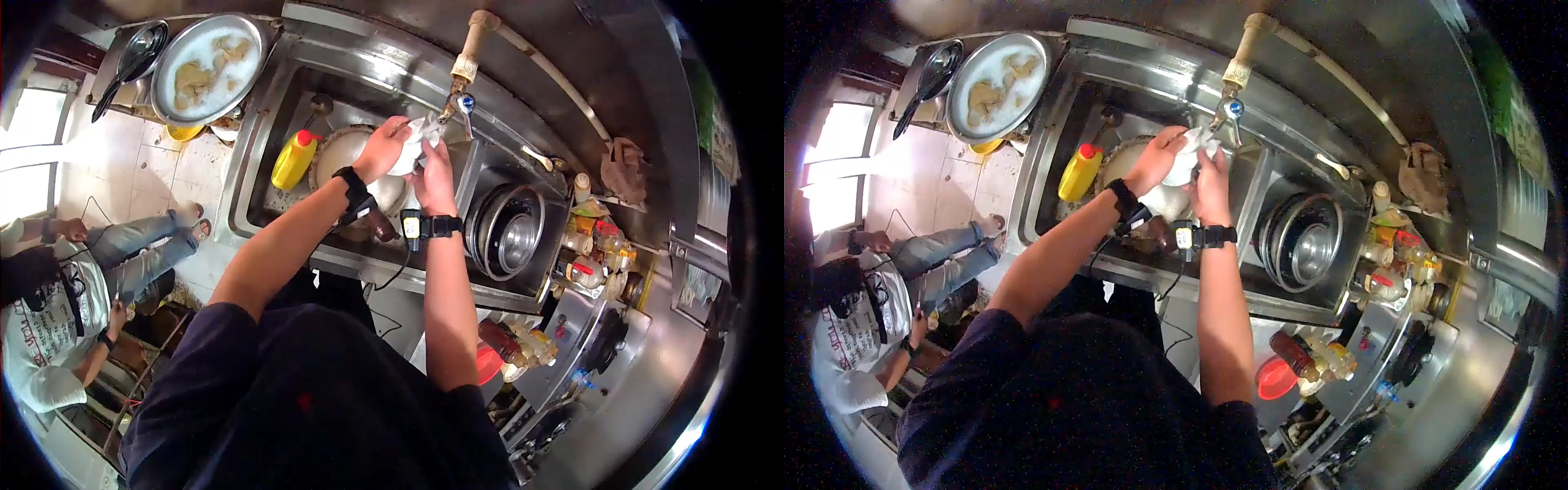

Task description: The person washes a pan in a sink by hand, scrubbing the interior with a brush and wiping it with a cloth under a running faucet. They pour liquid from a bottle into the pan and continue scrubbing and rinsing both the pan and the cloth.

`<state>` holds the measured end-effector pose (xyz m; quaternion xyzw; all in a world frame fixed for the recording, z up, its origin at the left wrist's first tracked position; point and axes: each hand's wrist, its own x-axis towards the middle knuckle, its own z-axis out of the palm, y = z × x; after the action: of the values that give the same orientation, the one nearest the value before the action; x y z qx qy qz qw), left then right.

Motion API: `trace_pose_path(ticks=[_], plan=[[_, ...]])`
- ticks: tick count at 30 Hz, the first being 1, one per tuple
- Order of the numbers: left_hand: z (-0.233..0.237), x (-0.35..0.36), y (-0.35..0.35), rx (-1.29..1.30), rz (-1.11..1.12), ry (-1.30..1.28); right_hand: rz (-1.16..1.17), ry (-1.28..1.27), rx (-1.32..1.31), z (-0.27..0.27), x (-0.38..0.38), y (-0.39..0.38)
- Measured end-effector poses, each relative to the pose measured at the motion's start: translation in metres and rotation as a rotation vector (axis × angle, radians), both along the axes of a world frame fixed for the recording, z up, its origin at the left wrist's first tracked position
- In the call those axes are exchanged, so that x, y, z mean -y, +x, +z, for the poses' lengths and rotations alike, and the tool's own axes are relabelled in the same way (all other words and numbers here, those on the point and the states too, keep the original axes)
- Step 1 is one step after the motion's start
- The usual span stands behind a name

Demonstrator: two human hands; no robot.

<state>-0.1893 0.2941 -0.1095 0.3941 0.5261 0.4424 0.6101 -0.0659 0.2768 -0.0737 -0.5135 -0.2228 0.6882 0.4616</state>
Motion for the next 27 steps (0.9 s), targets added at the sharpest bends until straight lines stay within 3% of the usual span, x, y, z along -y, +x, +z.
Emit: trace_pose_path(ticks=[2, 4, 6, 7, 11, 14, 15, 18, 20, 22, 25, 26, 27], plan=[[0.008, 0.003, -0.001, 0.127, 0.041, -0.062, -0.029, 0.014, 0.175, -0.003, 0.002, 0.001], [0.021, 0.002, -0.009, 0.229, -0.049, -0.130, -0.097, 0.032, 0.173, 0.001, 0.007, -0.001], [0.013, 0.002, -0.008, -0.031, -0.153, -0.006, -0.115, 0.104, 0.146, -0.001, 0.010, -0.001], [0.008, 0.001, -0.008, -0.031, -0.153, -0.002, -0.148, 0.117, 0.192, -0.010, 0.009, 0.003], [-0.001, -0.003, -0.010, 0.291, -0.074, -0.110, -0.239, 0.091, 0.157, -0.003, 0.011, 0.003], [-0.013, -0.006, -0.013, 0.155, -0.012, -0.111, -0.151, 0.163, 0.104, -0.020, 0.006, 0.015], [-0.011, -0.003, -0.011, 0.319, 0.067, -0.099, -0.157, 0.165, 0.101, -0.024, 0.004, 0.018], [-0.005, -0.002, -0.007, 0.267, 0.131, -0.022, -0.265, 0.210, 0.142, -0.040, -0.003, 0.021], [0.005, 0.005, -0.002, 0.307, 0.145, -0.013, -0.166, 0.189, 0.238, -0.053, -0.006, 0.018], [0.014, -0.002, 0.004, 0.359, 0.156, 0.037, -0.145, -0.042, 0.345, -0.025, -0.001, 0.000], [0.037, 0.006, 0.010, 0.441, 0.194, -0.183, -0.179, -0.013, 0.485, -0.027, -0.001, 0.001], [0.037, 0.010, 0.013, 0.441, 0.190, -0.180, -0.183, -0.010, 0.484, -0.027, 0.001, 0.003], [0.039, 0.005, 0.014, 0.461, 0.187, -0.184, -0.189, 0.089, 0.267, -0.025, -0.002, 0.003]])
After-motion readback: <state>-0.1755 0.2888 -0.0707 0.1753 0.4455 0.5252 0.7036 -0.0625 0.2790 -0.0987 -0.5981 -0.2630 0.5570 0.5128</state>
